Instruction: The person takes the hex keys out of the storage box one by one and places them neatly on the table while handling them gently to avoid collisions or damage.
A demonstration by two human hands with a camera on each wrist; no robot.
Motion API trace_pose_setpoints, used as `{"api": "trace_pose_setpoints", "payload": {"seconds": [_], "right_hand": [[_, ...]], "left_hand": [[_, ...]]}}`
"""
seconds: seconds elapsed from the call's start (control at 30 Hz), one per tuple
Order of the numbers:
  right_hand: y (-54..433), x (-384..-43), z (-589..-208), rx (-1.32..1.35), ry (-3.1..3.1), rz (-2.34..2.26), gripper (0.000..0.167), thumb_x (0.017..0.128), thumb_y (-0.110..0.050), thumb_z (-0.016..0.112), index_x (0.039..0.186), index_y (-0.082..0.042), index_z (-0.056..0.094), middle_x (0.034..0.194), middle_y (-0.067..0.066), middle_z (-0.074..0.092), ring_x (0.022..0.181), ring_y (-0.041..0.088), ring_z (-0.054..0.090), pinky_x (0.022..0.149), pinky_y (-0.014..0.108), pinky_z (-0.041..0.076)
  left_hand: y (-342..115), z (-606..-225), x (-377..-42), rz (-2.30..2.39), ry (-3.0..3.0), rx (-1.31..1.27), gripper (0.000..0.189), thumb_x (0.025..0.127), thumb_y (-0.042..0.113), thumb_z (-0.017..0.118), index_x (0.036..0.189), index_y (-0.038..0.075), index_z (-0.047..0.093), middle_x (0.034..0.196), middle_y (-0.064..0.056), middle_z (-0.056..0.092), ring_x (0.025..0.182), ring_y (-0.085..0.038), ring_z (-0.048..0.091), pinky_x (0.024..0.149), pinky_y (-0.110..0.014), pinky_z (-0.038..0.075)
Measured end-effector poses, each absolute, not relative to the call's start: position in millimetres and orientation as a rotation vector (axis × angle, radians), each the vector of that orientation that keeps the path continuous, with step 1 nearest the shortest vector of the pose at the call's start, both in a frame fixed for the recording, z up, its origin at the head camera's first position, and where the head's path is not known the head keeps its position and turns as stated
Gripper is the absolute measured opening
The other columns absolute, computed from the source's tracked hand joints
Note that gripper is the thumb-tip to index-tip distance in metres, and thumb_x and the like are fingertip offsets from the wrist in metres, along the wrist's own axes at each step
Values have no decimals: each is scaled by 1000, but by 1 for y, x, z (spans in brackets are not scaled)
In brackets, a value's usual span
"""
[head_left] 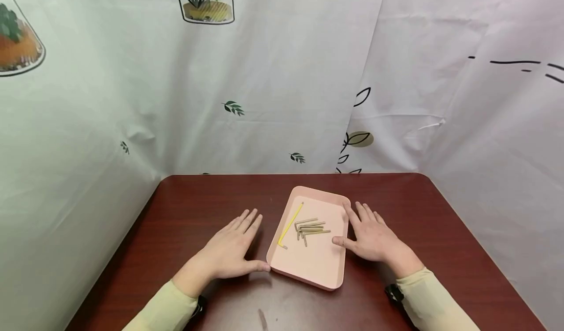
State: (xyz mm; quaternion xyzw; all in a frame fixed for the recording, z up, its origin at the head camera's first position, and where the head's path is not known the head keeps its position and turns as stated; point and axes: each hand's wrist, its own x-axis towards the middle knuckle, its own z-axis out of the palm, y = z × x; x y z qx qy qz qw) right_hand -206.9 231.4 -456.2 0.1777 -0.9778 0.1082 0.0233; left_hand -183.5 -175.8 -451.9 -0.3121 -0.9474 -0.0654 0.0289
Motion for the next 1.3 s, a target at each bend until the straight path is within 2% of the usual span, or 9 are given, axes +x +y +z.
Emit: {"api": "trace_pose_setpoints", "payload": {"seconds": [0.7, 1.03, 1.3], "right_hand": [[229, -211, -456, 568, -3025, 351, 112, 99, -75, 66, 173, 0, 28, 166, 41, 37, 155, 59, 38, 122, 73, 33], [228, -217, -456, 596, -2999, 358, 112, 99, -75, 66, 173, 0, 27, 164, 40, 41, 154, 60, 39, 120, 73, 36], [227, -225, -458, 605, -3011, 410, 112, 101, -71, 67, 172, 4, 25, 165, 43, 37, 155, 62, 35, 120, 74, 35]], "left_hand": [[-143, -443, -189, -221, -2957, -1072, 118, 95, 82, 66, 170, -5, 36, 176, -28, 32, 165, -45, 30, 131, -54, 30], [-132, -443, -191, -175, -2921, -1129, 121, 92, 87, 63, 171, -1, 36, 176, -27, 34, 164, -45, 31, 131, -52, 31], [-124, -442, -195, -185, -2922, -1130, 122, 91, 86, 66, 171, 0, 36, 175, -28, 35, 164, -46, 32, 130, -51, 32]]}}
